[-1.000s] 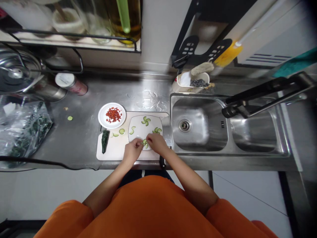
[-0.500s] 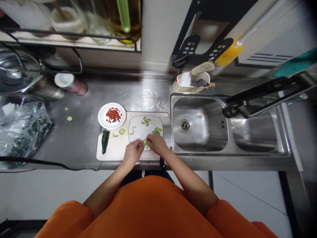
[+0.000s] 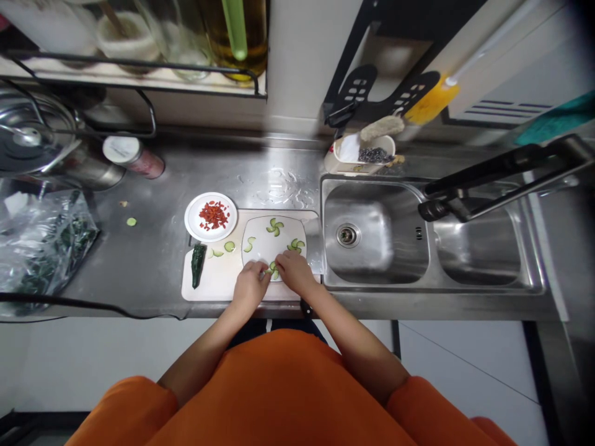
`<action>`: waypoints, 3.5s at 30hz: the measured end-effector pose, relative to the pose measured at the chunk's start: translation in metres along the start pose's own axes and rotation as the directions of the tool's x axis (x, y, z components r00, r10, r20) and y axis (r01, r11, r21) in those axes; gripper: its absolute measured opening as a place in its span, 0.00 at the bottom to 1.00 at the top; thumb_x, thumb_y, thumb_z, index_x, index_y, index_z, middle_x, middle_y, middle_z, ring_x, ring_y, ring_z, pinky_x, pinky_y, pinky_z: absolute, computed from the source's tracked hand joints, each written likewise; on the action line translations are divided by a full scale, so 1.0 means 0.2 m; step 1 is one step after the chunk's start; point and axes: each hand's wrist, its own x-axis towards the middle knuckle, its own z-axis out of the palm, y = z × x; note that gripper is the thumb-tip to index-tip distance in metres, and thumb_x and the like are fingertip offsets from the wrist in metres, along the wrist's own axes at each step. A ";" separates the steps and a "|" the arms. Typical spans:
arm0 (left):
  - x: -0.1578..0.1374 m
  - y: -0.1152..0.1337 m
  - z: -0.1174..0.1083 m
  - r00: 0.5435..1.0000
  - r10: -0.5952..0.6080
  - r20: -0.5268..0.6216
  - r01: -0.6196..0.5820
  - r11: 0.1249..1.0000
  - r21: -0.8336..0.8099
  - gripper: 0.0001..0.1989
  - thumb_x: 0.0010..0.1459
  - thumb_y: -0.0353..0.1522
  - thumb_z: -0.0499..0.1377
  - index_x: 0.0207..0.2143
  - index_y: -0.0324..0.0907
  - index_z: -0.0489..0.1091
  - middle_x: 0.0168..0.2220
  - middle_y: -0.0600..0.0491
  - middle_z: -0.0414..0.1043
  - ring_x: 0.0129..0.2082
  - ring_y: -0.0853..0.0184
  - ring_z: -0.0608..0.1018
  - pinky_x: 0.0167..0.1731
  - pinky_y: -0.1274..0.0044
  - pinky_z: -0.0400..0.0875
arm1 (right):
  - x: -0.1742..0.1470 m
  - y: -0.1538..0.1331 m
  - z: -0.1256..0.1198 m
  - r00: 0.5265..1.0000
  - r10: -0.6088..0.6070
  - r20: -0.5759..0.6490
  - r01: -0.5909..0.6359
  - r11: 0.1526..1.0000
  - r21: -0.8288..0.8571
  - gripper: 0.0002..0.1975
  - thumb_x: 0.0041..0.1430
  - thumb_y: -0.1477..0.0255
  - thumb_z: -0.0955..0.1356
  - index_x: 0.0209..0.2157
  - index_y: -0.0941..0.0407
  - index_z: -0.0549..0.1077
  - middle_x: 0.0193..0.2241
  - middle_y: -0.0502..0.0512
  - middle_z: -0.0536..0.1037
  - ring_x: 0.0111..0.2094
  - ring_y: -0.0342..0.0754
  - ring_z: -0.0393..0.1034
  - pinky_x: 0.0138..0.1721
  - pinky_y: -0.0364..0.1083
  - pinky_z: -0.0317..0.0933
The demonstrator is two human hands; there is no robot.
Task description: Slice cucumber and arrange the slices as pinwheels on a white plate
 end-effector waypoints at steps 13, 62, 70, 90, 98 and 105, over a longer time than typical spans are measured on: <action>0.04 -0.05 -0.06 0.987 0.154 0.055 -0.156 0.987 0.035 0.10 0.57 0.31 0.53 0.37 0.44 0.74 0.35 0.50 0.70 0.38 0.66 0.72 0.41 0.75 0.67 | -0.07 0.05 0.04 0.976 -0.029 -0.214 0.046 0.996 0.076 0.09 0.60 0.75 0.61 0.32 0.58 0.73 0.32 0.58 0.69 0.38 0.50 0.59 0.40 0.46 0.53; 0.09 -0.10 -0.11 0.871 0.485 0.081 -0.491 0.853 0.176 0.14 0.59 0.28 0.50 0.43 0.41 0.73 0.37 0.47 0.70 0.39 0.63 0.71 0.41 0.71 0.68 | -0.24 -0.03 0.08 0.972 -0.100 -0.213 0.102 0.995 0.002 0.09 0.59 0.76 0.63 0.36 0.55 0.74 0.35 0.57 0.69 0.39 0.49 0.54 0.38 0.46 0.52; 0.15 -0.18 -0.17 0.933 0.160 -0.321 -0.067 0.957 0.281 0.12 0.56 0.35 0.55 0.41 0.41 0.71 0.37 0.46 0.69 0.41 0.57 0.69 0.44 0.66 0.64 | -0.20 -0.01 0.07 0.945 -0.101 -0.312 0.114 0.993 0.025 0.12 0.59 0.77 0.61 0.38 0.56 0.75 0.33 0.58 0.69 0.37 0.50 0.55 0.39 0.47 0.54; 0.24 -0.23 -0.22 0.934 0.327 -0.142 -0.273 0.912 0.308 0.11 0.59 0.31 0.51 0.37 0.43 0.74 0.35 0.49 0.70 0.37 0.63 0.69 0.41 0.71 0.65 | 0.15 -0.12 0.04 0.967 -0.183 -0.177 0.161 0.978 -0.132 0.16 0.62 0.77 0.56 0.50 0.57 0.66 0.52 0.64 0.63 0.52 0.58 0.50 0.43 0.53 0.55; 0.11 -0.15 -0.19 0.938 0.330 -0.103 -0.262 0.874 0.410 0.14 0.61 0.33 0.49 0.44 0.42 0.72 0.41 0.44 0.71 0.41 0.58 0.68 0.42 0.67 0.62 | 0.11 -0.14 0.02 0.963 -0.163 -0.213 0.136 0.982 -0.132 0.17 0.64 0.75 0.55 0.51 0.57 0.65 0.49 0.64 0.64 0.51 0.57 0.50 0.42 0.53 0.55; 0.03 -0.10 -0.10 0.959 0.261 -0.108 -0.174 0.848 0.500 0.18 0.62 0.35 0.49 0.51 0.40 0.67 0.51 0.42 0.67 0.47 0.53 0.64 0.41 0.64 0.61 | 0.10 -0.13 0.04 0.962 -0.192 -0.192 0.161 0.973 -0.164 0.19 0.63 0.76 0.55 0.55 0.57 0.62 0.51 0.63 0.64 0.52 0.58 0.50 0.43 0.52 0.54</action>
